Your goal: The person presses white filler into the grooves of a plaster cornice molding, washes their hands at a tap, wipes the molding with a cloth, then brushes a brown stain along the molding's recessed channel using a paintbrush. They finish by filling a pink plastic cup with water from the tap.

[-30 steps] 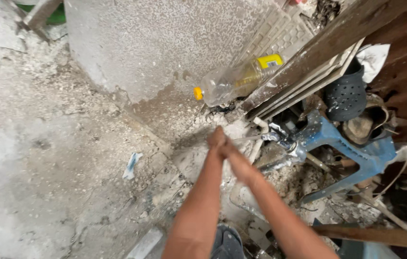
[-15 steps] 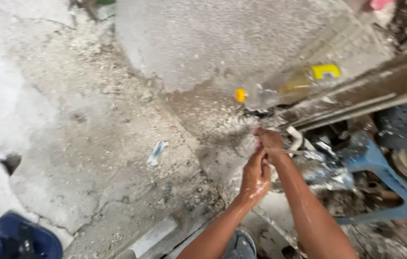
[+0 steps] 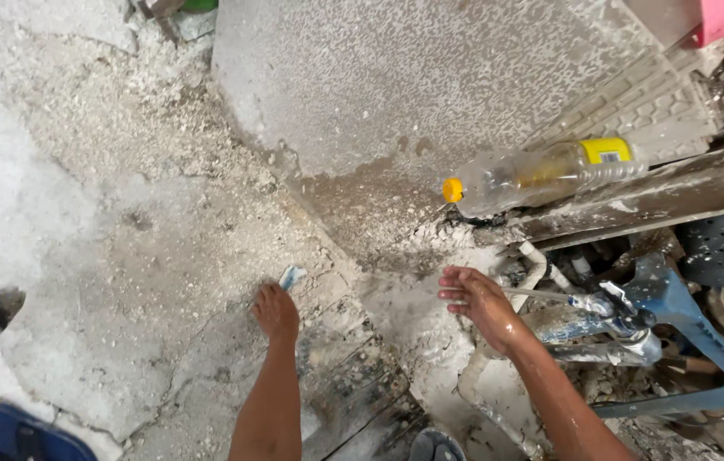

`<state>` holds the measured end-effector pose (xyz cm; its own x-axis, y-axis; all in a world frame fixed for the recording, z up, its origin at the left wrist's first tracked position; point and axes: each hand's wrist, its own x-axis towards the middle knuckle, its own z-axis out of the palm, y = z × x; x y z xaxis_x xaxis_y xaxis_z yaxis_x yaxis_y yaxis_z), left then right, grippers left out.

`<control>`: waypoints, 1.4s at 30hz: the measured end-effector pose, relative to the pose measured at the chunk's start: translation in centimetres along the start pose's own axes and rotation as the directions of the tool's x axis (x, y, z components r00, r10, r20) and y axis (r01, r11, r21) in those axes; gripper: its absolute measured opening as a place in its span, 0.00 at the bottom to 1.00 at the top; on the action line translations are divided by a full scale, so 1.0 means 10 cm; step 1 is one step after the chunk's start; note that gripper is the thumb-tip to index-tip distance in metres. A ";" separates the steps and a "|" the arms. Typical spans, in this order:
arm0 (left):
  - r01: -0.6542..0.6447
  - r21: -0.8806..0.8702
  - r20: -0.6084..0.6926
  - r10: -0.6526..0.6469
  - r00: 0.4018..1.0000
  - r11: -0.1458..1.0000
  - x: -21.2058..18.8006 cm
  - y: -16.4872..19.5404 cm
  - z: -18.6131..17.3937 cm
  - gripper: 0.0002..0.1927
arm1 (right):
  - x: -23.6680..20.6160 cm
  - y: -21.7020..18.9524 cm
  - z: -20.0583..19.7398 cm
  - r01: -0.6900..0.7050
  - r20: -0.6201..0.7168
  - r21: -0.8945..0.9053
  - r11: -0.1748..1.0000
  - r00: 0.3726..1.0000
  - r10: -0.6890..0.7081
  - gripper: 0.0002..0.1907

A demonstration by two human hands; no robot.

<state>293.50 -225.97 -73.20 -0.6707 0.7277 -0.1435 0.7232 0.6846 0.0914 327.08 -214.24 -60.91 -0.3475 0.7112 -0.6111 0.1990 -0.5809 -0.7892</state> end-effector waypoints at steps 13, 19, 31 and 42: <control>0.010 -0.622 0.269 0.201 0.942 0.783 -0.16 1.19 0.05 0.38 | -0.09 0.69 -0.16 -0.128 -0.088 -0.044 0.991 0.988 0.124 0.27; 0.446 -0.814 0.577 0.427 0.697 0.371 -0.95 2.14 -0.32 0.28 | -0.40 0.70 0.29 -0.432 0.085 -0.145 0.890 0.891 0.446 0.53; 0.677 -0.724 0.485 0.601 0.635 -0.130 -1.44 2.59 -0.12 0.20 | -0.21 0.67 0.20 0.023 -0.295 0.591 0.806 0.936 0.190 0.31; 0.520 -0.786 0.335 0.476 0.813 -0.335 -1.27 2.69 -0.25 0.11 | -0.06 0.55 0.22 0.270 -0.481 0.554 0.788 0.876 0.039 0.21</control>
<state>321.11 -216.67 -66.48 -0.1463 0.9031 -0.4037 -0.7205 0.1823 0.6691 326.38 -218.69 -64.77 0.1442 0.7909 -0.5947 -0.4447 -0.4851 -0.7529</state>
